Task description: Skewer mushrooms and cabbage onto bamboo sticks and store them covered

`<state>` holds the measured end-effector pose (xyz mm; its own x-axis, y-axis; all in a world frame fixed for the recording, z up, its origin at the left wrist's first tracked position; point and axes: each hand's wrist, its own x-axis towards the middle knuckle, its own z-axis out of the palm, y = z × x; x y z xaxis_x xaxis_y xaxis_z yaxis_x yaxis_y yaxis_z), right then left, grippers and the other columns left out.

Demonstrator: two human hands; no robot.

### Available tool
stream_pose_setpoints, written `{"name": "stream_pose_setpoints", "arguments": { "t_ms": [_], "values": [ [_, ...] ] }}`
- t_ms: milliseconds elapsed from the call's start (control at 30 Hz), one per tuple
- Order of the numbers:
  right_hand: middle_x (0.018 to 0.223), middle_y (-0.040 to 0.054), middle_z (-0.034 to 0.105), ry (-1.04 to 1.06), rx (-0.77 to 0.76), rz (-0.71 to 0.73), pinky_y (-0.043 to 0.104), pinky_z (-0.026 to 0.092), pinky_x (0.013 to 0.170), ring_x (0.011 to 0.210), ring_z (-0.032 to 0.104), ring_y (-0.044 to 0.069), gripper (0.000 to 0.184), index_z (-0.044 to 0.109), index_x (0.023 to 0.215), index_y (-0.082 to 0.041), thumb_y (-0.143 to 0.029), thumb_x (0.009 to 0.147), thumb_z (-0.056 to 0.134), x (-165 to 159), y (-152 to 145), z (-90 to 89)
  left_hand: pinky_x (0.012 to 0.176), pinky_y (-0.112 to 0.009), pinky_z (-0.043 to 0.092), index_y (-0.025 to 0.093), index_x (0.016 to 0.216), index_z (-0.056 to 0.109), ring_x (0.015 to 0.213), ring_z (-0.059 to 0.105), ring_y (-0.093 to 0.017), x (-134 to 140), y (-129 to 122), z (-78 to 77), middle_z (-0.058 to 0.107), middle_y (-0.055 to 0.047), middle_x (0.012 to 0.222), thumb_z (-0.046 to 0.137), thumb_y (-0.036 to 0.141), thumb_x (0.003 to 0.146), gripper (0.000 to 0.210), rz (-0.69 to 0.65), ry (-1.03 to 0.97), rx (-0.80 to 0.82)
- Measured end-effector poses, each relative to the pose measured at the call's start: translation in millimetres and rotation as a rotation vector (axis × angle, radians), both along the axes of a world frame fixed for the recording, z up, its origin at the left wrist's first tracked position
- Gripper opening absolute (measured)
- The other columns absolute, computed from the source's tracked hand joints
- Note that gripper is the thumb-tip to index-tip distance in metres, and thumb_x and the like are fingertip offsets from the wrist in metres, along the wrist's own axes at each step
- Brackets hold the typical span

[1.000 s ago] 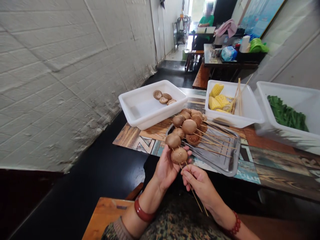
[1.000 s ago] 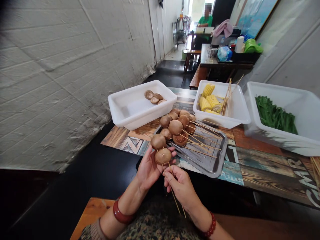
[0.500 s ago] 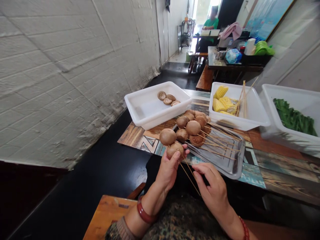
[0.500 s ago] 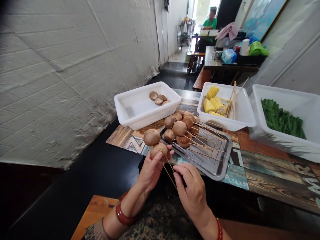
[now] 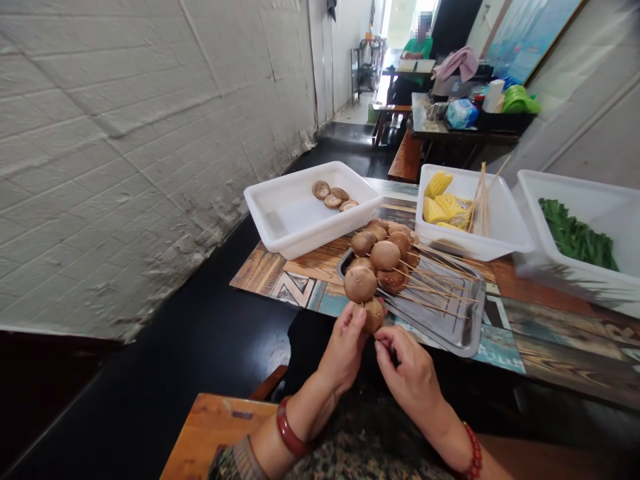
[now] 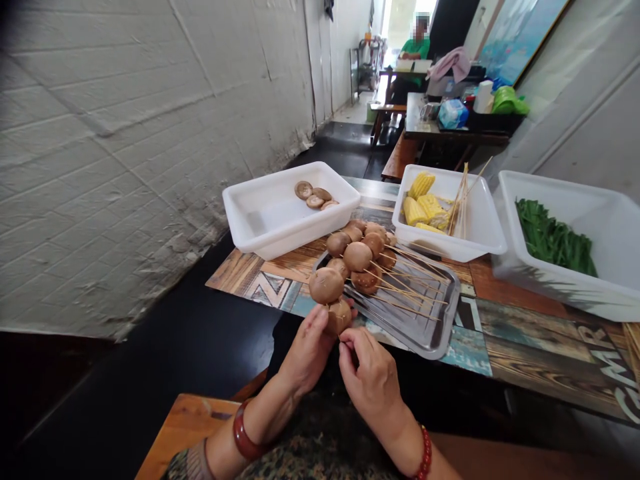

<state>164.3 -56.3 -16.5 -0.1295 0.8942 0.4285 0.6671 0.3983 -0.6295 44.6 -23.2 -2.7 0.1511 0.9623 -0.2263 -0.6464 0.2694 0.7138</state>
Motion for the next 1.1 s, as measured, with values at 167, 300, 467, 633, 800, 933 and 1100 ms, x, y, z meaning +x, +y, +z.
{"name": "stream_pose_setpoints", "arguments": {
  "t_ms": [167, 300, 467, 633, 800, 933, 1100],
  "values": [
    [0.075, 0.0008, 0.064, 0.092, -0.093, 0.042, 0.026, 0.051, 0.064, 0.067, 0.063, 0.015, 0.014, 0.057, 0.088, -0.022, -0.014, 0.092, 0.047, -1.0, -1.3, 0.9, 0.092, -0.039, 0.05, 0.019, 0.122, 0.059, 0.106, 0.066, -0.027, -15.1, 14.4, 2.3, 0.066, -0.014, 0.125, 0.067, 0.049, 0.084, 0.049, 0.115, 0.003, 0.056],
    [0.073, 0.0004, 0.063, 0.143, -0.173, 0.057, 0.025, 0.051, 0.062, 0.064, 0.062, 0.015, 0.012, 0.058, 0.086, -0.022, -0.017, 0.091, 0.049, 0.3, -2.1, -0.4, 0.091, -0.04, 0.051, 0.025, 0.135, 0.045, 0.099, 0.067, -0.022, -20.5, 20.7, 3.1, 0.065, -0.01, 0.121, 0.073, 0.042, 0.081, 0.063, 0.134, 0.043, 0.121],
    [0.071, -0.0001, 0.064, 0.151, -0.208, 0.042, 0.023, 0.049, 0.058, 0.06, 0.062, 0.014, 0.014, 0.059, 0.083, -0.022, -0.023, 0.094, 0.05, 0.1, -2.2, 1.6, 0.081, -0.034, 0.053, 0.027, 0.127, 0.046, 0.082, 0.067, -0.017, -17.6, 18.9, 4.5, 0.062, -0.002, 0.104, 0.071, 0.043, 0.082, 0.053, 0.137, 0.08, 0.169],
    [0.068, -0.0016, 0.064, 0.051, -0.097, 0.102, 0.023, 0.045, 0.056, 0.056, 0.061, 0.012, 0.015, 0.06, 0.085, -0.021, -0.022, 0.097, 0.05, -3.2, -4.5, 5.2, 0.072, -0.03, 0.054, 0.027, 0.125, 0.044, 0.074, 0.063, -0.014, -13.0, 17.3, 4.9, 0.059, -0.001, 0.101, 0.068, 0.046, 0.084, 0.051, 0.171, 0.084, 0.149],
    [0.071, -0.0005, 0.067, 0.026, -0.004, 0.081, 0.022, 0.046, 0.06, 0.06, 0.066, 0.012, 0.016, 0.061, 0.087, -0.02, -0.019, 0.098, 0.049, -4.9, -3.7, 6.4, 0.072, -0.033, 0.056, 0.028, 0.136, 0.038, 0.085, 0.066, -0.019, -9.3, 13.4, 4.6, 0.059, -0.007, 0.113, 0.072, 0.054, 0.077, 0.073, 0.2, 0.078, 0.074],
    [0.067, -0.0002, 0.066, -0.01, 0.009, 0.057, 0.024, 0.043, 0.055, 0.055, 0.064, 0.013, 0.019, 0.06, 0.084, -0.019, -0.02, 0.098, 0.048, -8.6, -0.6, 7.7, 0.068, -0.027, 0.054, 0.029, 0.134, 0.041, 0.083, 0.065, -0.017, -4.9, 11.3, 5.7, 0.059, -0.006, 0.114, 0.084, 0.04, 0.068, 0.079, 0.219, 0.107, 0.019],
    [0.071, 0.0017, 0.069, 0.001, -0.058, 0.089, 0.024, 0.048, 0.06, 0.06, 0.067, 0.016, 0.019, 0.06, 0.088, -0.019, -0.019, 0.099, 0.045, -14.5, 0.4, 7.5, 0.056, -0.022, 0.049, 0.025, 0.127, 0.045, 0.064, 0.057, -0.009, -3.4, 16.7, 9.8, 0.061, -0.001, 0.098, 0.074, 0.039, 0.079, 0.058, 0.275, 0.159, -0.018]
  ]
}}
